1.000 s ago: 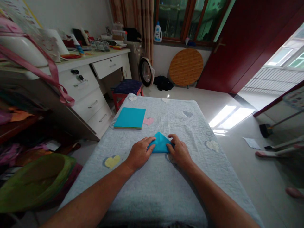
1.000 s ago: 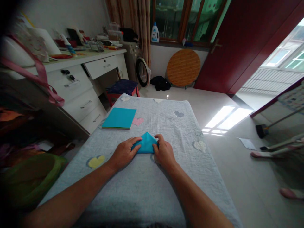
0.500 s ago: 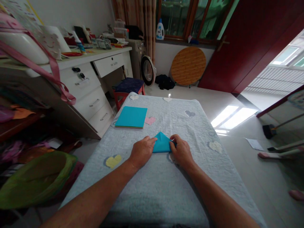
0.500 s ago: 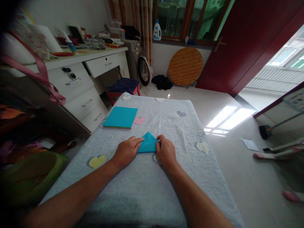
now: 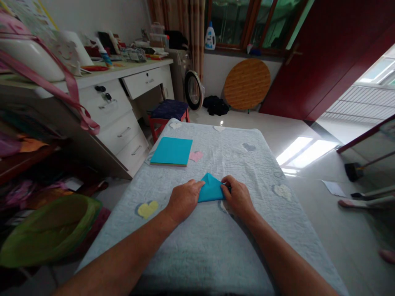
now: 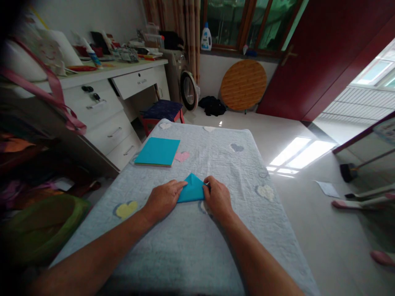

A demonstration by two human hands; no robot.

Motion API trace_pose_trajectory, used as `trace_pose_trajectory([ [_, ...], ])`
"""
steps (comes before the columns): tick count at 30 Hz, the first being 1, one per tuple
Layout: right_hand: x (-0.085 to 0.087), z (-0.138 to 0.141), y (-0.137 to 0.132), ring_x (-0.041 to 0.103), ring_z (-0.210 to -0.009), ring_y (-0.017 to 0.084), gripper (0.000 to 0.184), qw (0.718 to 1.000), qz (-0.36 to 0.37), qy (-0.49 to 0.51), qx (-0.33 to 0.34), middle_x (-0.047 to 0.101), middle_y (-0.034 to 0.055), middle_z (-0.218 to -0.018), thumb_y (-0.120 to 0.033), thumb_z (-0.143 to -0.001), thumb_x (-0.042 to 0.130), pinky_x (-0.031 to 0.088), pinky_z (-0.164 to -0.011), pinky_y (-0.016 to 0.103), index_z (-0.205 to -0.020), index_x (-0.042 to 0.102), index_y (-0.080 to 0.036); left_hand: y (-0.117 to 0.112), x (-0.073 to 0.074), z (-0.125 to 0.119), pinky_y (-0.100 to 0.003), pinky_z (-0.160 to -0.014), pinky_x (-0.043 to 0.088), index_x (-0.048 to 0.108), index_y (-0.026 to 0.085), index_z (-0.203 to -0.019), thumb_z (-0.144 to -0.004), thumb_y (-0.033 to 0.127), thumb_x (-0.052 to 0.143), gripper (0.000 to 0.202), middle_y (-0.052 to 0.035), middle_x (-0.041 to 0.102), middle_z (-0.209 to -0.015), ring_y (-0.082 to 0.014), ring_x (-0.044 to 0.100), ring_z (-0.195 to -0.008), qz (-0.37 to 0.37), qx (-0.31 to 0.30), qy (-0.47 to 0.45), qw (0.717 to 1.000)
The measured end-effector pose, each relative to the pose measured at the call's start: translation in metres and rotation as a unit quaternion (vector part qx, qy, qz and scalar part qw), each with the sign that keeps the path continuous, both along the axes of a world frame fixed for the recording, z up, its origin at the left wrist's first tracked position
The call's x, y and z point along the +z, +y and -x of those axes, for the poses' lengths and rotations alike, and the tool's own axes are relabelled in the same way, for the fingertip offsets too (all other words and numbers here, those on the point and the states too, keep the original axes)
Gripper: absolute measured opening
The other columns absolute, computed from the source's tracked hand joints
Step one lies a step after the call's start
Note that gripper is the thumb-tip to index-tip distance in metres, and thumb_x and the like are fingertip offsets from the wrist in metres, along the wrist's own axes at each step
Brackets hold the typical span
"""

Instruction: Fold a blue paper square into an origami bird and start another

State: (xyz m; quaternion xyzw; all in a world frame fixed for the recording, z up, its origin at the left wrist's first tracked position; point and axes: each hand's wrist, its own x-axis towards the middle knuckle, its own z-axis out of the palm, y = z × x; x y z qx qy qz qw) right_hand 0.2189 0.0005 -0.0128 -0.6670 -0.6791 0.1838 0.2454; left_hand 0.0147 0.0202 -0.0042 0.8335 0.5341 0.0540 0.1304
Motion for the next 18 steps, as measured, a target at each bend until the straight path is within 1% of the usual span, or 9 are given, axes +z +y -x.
trace_pose_trajectory([
  [3, -0.0005, 0.0004, 0.0006, 0.063, -0.078, 0.020, 0.015, 1.000, -0.002, -0.005, -0.002, 0.070, 0.0040, -0.084, -0.026, -0.089, 0.050, 0.039, -0.071, 0.028, -0.097, 0.062, -0.022, 0.0002, -0.0019, 0.0005, -0.029, -0.078, 0.050, 0.060, 0.030, -0.131, -0.101, 0.024, 0.039, 0.037, -0.0034, 0.069, -0.103, -0.0191, 0.068, -0.092, -0.005, 0.001, 0.001, 1.000],
  [8, -0.0001, 0.0020, 0.0005, 0.063, -0.077, 0.020, 0.015, 1.000, -0.001, -0.014, -0.002, 0.069, 0.0037, -0.082, -0.026, -0.089, 0.050, 0.038, -0.071, 0.028, -0.097, 0.062, -0.021, 0.0021, -0.0039, 0.0008, -0.027, -0.077, 0.049, 0.054, 0.033, -0.138, -0.100, 0.021, 0.040, 0.042, -0.0027, 0.068, -0.104, -0.0181, 0.068, -0.092, -0.010, -0.007, 0.012, 1.000],
  [13, -0.0001, 0.0017, 0.0007, 0.063, -0.076, 0.020, 0.015, 1.000, -0.001, -0.022, 0.001, 0.069, 0.0033, -0.082, -0.026, -0.090, 0.049, 0.038, -0.069, 0.028, -0.096, 0.063, -0.022, 0.0030, 0.0017, -0.0016, -0.027, -0.072, 0.049, 0.047, 0.034, -0.144, -0.099, 0.020, 0.037, 0.048, -0.0030, 0.066, -0.099, -0.0190, 0.067, -0.086, 0.000, -0.021, 0.058, 0.998],
  [18, -0.0017, 0.0006, 0.0016, 0.063, -0.075, 0.019, 0.018, 1.000, -0.009, -0.012, 0.008, 0.070, 0.0033, -0.082, -0.026, -0.090, 0.048, 0.039, -0.070, 0.027, -0.096, 0.065, -0.022, 0.0042, 0.0058, -0.0040, -0.028, -0.069, 0.048, 0.044, 0.038, -0.146, -0.098, 0.020, 0.038, 0.051, -0.0037, 0.066, -0.098, -0.0210, 0.067, -0.082, 0.003, -0.024, 0.086, 0.996],
])
